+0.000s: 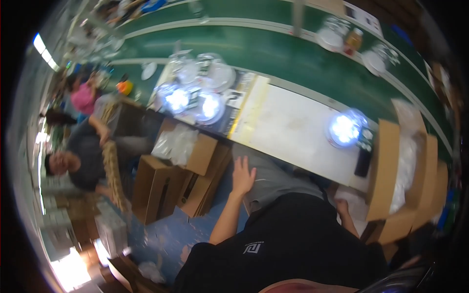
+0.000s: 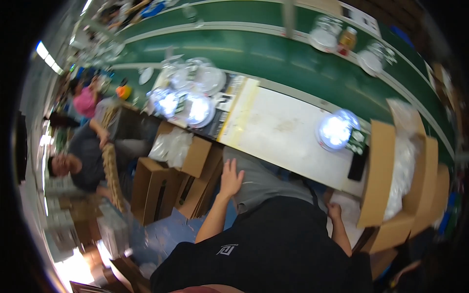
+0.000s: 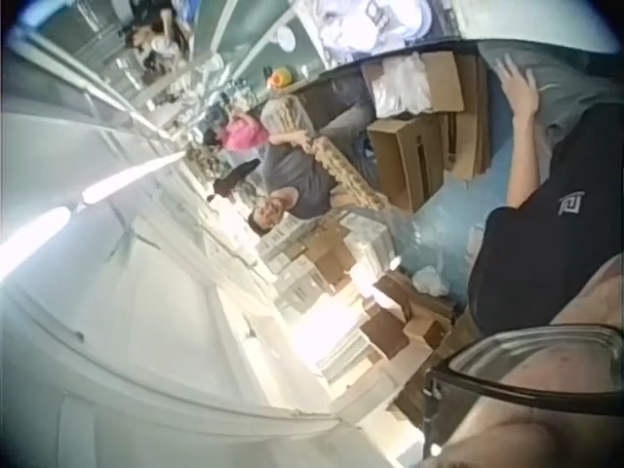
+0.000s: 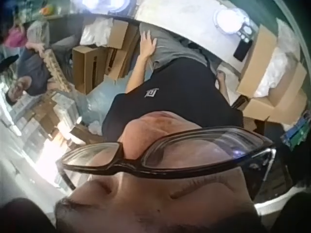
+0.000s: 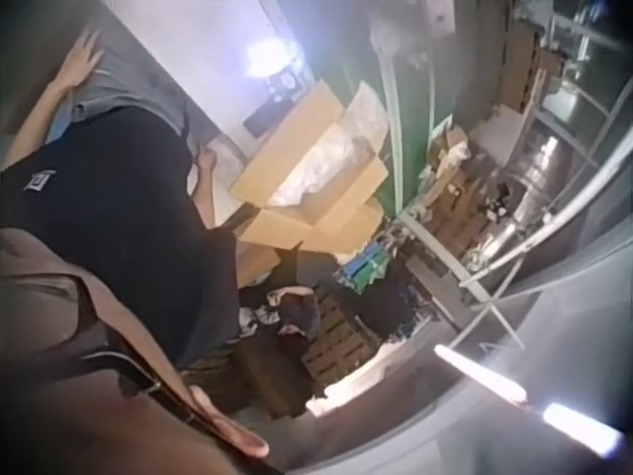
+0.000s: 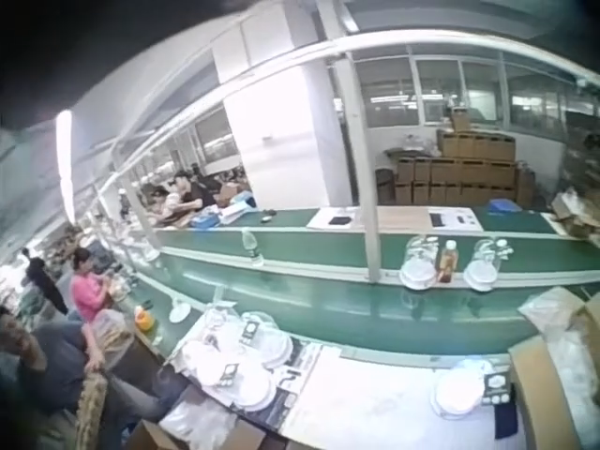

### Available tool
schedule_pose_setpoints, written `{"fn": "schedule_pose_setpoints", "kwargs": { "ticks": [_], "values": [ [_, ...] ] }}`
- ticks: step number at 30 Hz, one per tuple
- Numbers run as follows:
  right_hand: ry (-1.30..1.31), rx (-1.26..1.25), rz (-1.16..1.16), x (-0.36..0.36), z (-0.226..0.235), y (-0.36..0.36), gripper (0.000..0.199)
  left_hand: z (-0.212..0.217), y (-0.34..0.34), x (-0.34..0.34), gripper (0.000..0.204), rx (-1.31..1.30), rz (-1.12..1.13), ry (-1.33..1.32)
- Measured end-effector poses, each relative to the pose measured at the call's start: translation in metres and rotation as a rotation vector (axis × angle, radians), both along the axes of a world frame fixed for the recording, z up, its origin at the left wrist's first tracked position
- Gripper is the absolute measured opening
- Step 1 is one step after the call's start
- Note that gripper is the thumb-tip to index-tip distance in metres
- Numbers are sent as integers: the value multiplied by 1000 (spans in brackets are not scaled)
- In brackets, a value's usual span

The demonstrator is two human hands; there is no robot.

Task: Packaging LED light fixtures and instruction manuals into cardboard boxes on an assembly line.

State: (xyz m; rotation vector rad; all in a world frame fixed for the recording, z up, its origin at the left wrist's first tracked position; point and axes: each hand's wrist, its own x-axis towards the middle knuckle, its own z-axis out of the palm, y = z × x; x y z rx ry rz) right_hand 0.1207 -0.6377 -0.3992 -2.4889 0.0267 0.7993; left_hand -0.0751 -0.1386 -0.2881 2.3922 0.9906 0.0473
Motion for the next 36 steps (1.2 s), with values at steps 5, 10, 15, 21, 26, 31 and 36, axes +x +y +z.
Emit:
{"fn": "schedule_pose_setpoints", "kwargs": {
  "ticks": [5, 10, 15, 21, 26, 31, 36],
  "values": [
    [141, 53, 57, 10, -17, 11, 24, -4, 9, -13, 66, -30, -9, -5],
    [120, -7, -50, -1, 7, 20, 15, -6, 9, -5, 65, -58, -50, 23],
    [9, -102, -11, -1, 23, 32, 19, -5, 7, -1, 65, -71, -50, 32],
    [-140, 114, 86, 18, 81, 82, 16, 0, 9, 1, 65, -53, -33, 50],
    [-188, 91, 224, 32, 110, 121, 33, -6, 8, -11, 65, 45, -34, 45],
    [-53, 343, 112, 42, 127, 141, 19, -2, -4, 3, 68, 16, 3, 35],
    [-273, 569, 243, 64, 213, 201, 13, -4, -4, -3, 68, 28, 50, 32]
  ]
}}
